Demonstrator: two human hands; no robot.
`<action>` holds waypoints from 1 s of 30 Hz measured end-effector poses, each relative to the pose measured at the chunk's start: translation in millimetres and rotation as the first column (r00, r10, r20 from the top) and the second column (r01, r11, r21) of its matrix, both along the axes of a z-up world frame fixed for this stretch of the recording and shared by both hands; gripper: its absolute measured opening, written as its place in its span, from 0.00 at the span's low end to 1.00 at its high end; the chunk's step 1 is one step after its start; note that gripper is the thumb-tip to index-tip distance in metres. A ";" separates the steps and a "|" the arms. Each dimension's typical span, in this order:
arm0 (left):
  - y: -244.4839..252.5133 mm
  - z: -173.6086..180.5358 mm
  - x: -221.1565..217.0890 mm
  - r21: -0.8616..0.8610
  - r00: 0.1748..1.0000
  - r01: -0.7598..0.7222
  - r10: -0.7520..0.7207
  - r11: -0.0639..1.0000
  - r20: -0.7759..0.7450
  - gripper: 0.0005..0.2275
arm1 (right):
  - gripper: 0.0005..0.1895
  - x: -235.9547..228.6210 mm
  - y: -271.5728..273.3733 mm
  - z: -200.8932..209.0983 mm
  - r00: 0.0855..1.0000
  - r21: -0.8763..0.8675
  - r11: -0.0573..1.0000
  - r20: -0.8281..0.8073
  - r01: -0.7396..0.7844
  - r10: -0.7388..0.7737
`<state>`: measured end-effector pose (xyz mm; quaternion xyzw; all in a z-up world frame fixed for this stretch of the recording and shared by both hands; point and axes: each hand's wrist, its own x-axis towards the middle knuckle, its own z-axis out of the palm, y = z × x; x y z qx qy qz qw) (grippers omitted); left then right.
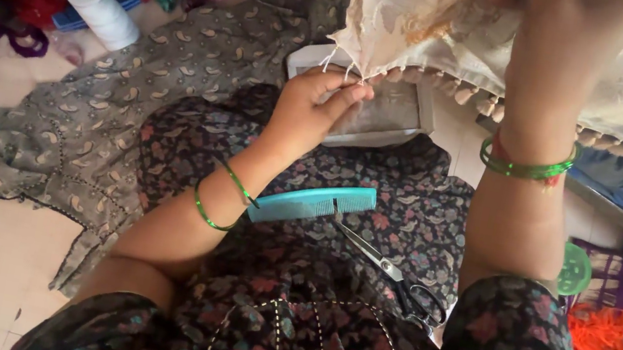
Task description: Sewing and trimming decorative tassels onto the edge of a white fabric piece in a workshop environment.
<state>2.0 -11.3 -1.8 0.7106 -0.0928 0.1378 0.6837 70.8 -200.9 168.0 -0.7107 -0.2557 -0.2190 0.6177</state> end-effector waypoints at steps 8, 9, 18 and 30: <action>9.8 0.8 1.8 0.165 0.978 -0.059 0.024 0.984 0.208 0.09 | 0.03 -26.2 2.8 -14.1 0.992 -0.010 0.993 -0.029 0.120 -0.120; 8.7 5.9 0.2 0.096 0.999 -0.025 0.022 0.995 0.039 0.09 | 0.02 -27.8 -1.2 -21.9 0.996 0.005 0.996 -0.004 0.093 -0.093; 4.8 15.2 -4.2 -0.251 0.943 0.088 -0.161 0.964 -0.290 0.07 | 0.05 -103.5 24.7 -75.5 0.993 -0.388 0.915 0.087 0.110 -0.083; 1.2 -0.2 -0.2 -0.674 0.873 0.144 -0.413 0.725 -0.258 0.10 | 0.05 -107.5 -12.4 -106.9 0.975 -0.338 0.929 -0.206 -0.148 0.080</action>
